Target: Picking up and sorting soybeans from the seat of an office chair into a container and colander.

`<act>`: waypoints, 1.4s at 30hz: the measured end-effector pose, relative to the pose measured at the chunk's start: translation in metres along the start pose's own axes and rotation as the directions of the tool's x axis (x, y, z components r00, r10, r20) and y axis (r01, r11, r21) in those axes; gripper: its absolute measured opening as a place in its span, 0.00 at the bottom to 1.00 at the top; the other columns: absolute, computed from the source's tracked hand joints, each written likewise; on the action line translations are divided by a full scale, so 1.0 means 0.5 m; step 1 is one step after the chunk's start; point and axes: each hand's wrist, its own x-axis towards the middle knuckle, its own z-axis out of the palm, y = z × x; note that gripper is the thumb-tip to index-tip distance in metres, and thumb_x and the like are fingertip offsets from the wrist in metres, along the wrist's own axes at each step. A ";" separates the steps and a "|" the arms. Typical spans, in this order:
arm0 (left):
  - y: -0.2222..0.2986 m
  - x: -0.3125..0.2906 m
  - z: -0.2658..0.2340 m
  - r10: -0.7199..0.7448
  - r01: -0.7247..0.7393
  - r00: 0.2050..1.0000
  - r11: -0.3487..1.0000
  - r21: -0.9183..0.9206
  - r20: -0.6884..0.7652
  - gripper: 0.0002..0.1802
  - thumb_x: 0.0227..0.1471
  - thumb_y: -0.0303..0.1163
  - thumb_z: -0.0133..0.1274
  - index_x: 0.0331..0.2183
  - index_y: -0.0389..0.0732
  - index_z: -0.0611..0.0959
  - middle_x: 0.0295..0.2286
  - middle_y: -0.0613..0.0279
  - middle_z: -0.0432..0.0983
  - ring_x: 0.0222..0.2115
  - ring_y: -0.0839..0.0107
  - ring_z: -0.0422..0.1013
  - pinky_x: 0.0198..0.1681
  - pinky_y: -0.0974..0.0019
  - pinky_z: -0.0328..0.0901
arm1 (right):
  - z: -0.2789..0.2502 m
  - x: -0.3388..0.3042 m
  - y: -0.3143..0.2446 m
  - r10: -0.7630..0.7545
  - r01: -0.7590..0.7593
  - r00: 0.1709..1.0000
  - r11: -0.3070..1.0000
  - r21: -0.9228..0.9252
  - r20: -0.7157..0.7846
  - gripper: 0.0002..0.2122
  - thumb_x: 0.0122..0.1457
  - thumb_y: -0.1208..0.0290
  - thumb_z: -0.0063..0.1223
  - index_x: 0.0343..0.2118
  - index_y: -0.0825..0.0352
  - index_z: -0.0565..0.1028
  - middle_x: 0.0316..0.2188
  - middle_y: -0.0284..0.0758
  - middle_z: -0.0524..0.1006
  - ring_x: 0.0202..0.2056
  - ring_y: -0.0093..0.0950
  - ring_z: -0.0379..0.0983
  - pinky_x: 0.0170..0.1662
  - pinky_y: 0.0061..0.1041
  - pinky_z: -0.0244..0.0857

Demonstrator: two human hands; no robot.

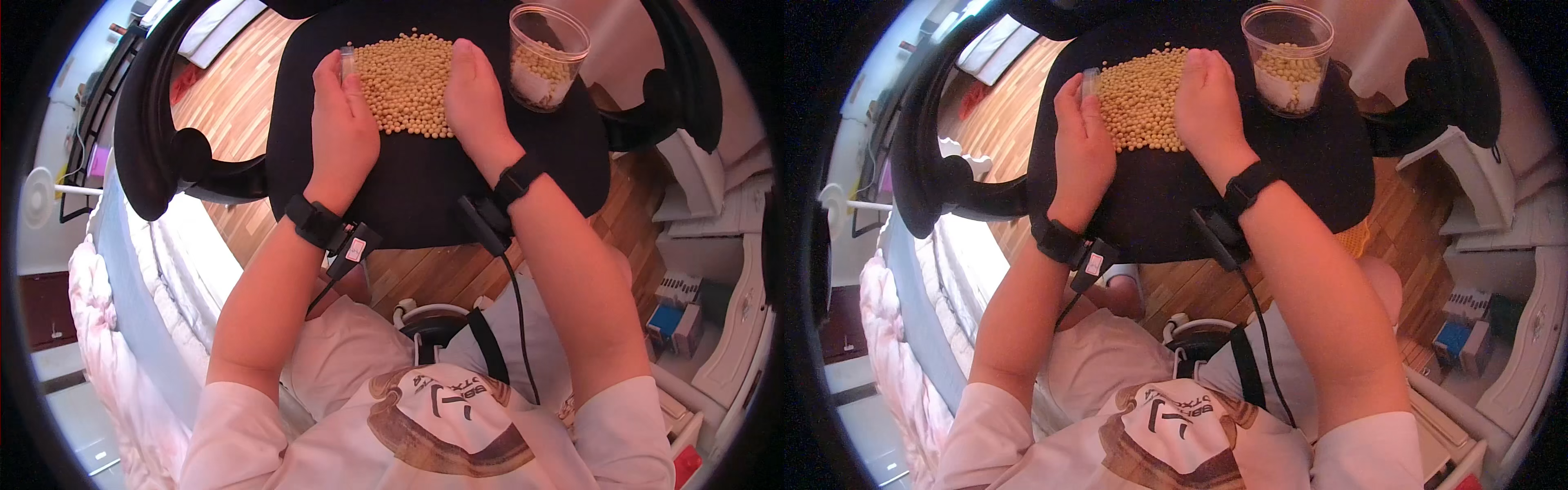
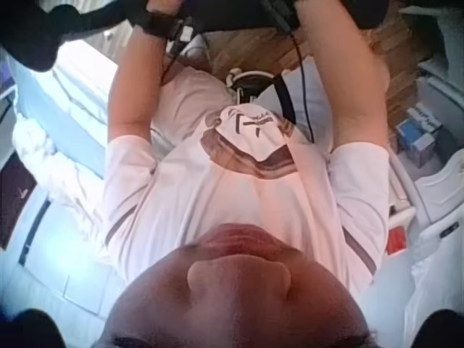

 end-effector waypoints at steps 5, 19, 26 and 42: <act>-0.001 -0.002 0.012 -0.016 0.017 1.000 0.994 -0.107 0.009 0.21 0.69 0.33 0.38 0.58 0.33 0.65 0.52 0.39 0.71 0.53 0.47 0.71 0.56 0.55 0.64 | -0.006 -0.004 -0.014 -0.019 0.019 0.999 1.000 -0.011 -0.044 0.19 0.72 0.60 0.34 0.40 0.75 0.70 0.41 0.50 0.73 0.45 0.47 0.70 0.52 0.40 0.63; 0.006 0.001 0.030 -0.122 0.117 0.992 0.976 -0.182 -0.017 0.21 0.70 0.37 0.37 0.59 0.36 0.65 0.49 0.44 0.73 0.49 0.53 0.73 0.53 0.57 0.65 | -0.026 0.000 -0.023 0.154 -0.157 0.988 0.975 0.160 0.030 0.28 0.74 0.53 0.33 0.59 0.75 0.68 0.58 0.44 0.72 0.60 0.31 0.66 0.64 0.27 0.55; 0.017 -0.003 0.029 -0.113 0.127 0.991 0.968 -0.217 0.074 0.21 0.70 0.36 0.38 0.58 0.36 0.66 0.49 0.44 0.75 0.49 0.54 0.75 0.53 0.57 0.66 | -0.025 0.002 -0.004 0.126 -0.126 0.992 0.975 0.184 0.011 0.27 0.74 0.53 0.33 0.60 0.76 0.68 0.58 0.44 0.72 0.60 0.32 0.66 0.65 0.27 0.55; 0.013 0.013 0.045 -0.022 0.059 0.993 0.944 -0.324 0.117 0.18 0.68 0.32 0.42 0.56 0.34 0.67 0.50 0.47 0.73 0.50 0.59 0.72 0.55 0.60 0.65 | -0.020 0.006 -0.002 0.120 -0.115 0.992 0.981 0.156 -0.027 0.27 0.74 0.53 0.34 0.58 0.75 0.69 0.57 0.44 0.73 0.59 0.31 0.67 0.63 0.27 0.56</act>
